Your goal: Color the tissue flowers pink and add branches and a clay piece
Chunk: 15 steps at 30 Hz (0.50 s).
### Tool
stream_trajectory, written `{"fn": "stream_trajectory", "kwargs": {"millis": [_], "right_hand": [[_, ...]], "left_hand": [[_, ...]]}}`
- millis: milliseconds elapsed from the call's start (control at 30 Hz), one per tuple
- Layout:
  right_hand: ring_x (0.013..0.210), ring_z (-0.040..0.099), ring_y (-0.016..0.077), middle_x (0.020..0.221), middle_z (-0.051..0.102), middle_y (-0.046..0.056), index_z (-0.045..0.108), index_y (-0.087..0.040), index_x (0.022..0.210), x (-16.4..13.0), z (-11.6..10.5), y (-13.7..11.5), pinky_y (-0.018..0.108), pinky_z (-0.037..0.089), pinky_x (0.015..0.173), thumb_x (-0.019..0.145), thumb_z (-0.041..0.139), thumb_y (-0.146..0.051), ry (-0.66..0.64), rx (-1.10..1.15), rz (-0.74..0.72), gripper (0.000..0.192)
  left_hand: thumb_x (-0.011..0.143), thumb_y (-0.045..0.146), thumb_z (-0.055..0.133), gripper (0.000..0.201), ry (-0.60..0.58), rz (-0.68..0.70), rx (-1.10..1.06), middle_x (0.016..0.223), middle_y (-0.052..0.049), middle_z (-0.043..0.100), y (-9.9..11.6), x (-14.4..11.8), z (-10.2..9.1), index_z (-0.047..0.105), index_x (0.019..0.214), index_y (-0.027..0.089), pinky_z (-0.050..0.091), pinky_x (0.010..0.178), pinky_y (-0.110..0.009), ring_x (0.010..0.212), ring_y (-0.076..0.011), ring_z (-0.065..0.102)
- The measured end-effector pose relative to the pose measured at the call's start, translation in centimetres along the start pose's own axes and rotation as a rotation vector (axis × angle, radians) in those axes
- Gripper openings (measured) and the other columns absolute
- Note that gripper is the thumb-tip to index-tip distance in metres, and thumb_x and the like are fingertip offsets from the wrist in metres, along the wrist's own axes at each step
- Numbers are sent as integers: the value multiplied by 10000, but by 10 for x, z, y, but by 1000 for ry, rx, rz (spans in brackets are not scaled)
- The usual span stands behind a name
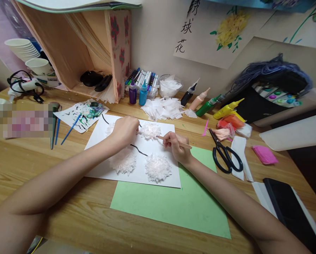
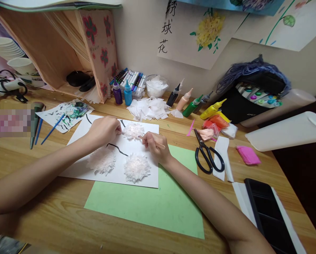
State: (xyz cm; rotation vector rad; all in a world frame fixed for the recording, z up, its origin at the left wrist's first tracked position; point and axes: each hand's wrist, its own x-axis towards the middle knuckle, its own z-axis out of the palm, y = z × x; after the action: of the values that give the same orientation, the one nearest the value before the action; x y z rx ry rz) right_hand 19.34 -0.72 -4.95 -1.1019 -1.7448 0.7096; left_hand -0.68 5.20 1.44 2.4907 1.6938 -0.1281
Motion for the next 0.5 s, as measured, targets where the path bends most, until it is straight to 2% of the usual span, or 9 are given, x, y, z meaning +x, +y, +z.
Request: {"fn": "stream_trajectory", "kwargs": {"millis": [233,500], "right_hand": [[544,507,114,577,545,-3,538,-198,641,7,2,-3,264,392,576,973,287,-415,-56,1,49,470],[388,493,101,412,489,-29,485,-194,552,40,15,-21,239,384,460,923,324,-545,17,47,283,536]], "left_hand": [[692,83,515,217,-8,8,8,842,-85,710,1,-1,-2,710,732,170,406,609,-294,832,-252,635],[698,97,512,211,-25,12,-11,840,-90,704,-1,1,-3,707,731,170,421,623,-303,838,-258,634]]}}
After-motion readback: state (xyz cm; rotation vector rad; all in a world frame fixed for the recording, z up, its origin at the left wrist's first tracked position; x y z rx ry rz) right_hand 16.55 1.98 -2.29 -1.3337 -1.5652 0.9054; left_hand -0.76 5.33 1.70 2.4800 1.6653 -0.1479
